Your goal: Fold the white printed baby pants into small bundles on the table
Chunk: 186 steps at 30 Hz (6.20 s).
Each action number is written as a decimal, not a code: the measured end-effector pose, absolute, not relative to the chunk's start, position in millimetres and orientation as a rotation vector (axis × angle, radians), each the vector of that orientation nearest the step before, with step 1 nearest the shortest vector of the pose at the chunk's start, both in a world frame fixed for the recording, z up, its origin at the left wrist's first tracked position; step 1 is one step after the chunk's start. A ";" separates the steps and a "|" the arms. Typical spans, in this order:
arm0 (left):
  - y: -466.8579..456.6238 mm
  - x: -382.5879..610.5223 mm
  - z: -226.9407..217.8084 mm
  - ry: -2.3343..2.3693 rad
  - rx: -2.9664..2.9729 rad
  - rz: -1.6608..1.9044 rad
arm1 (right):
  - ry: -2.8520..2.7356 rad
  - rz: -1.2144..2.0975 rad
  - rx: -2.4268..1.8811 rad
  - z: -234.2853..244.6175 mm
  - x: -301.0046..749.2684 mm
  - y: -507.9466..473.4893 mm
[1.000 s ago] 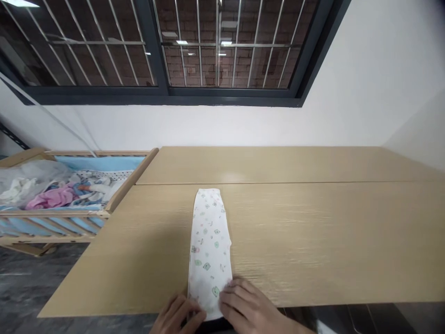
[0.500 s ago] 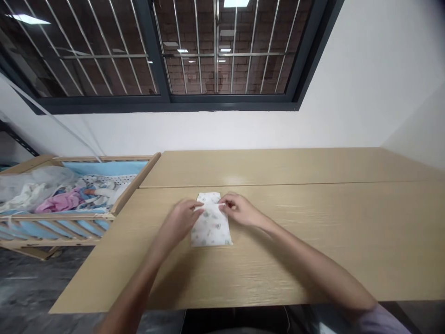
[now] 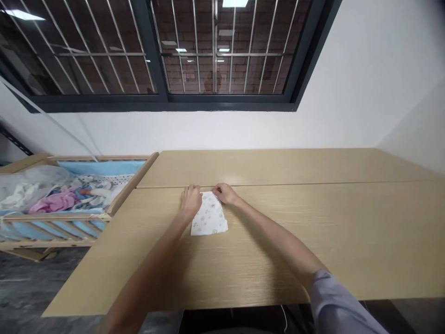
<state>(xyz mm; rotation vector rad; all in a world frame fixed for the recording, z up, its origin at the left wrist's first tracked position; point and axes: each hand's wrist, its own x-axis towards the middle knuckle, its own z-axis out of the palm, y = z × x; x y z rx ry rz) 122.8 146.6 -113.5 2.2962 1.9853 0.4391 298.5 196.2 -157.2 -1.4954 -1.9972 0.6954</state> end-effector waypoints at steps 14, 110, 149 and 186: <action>-13.8 144.9 -188.3 2.105 2.576 0.330 | -2.894 0.548 -0.472 -167.2 259.1 109.8; 124.3 115.2 -223.8 1.544 2.699 0.635 | -2.378 0.163 -1.173 -209.3 317.2 128.4; 124.9 100.7 -158.5 1.250 2.106 1.025 | -1.409 0.762 -0.942 -216.3 315.1 148.6; 54.4 146.6 -140.6 1.573 2.672 0.362 | -1.995 0.436 -1.074 -175.9 326.7 155.9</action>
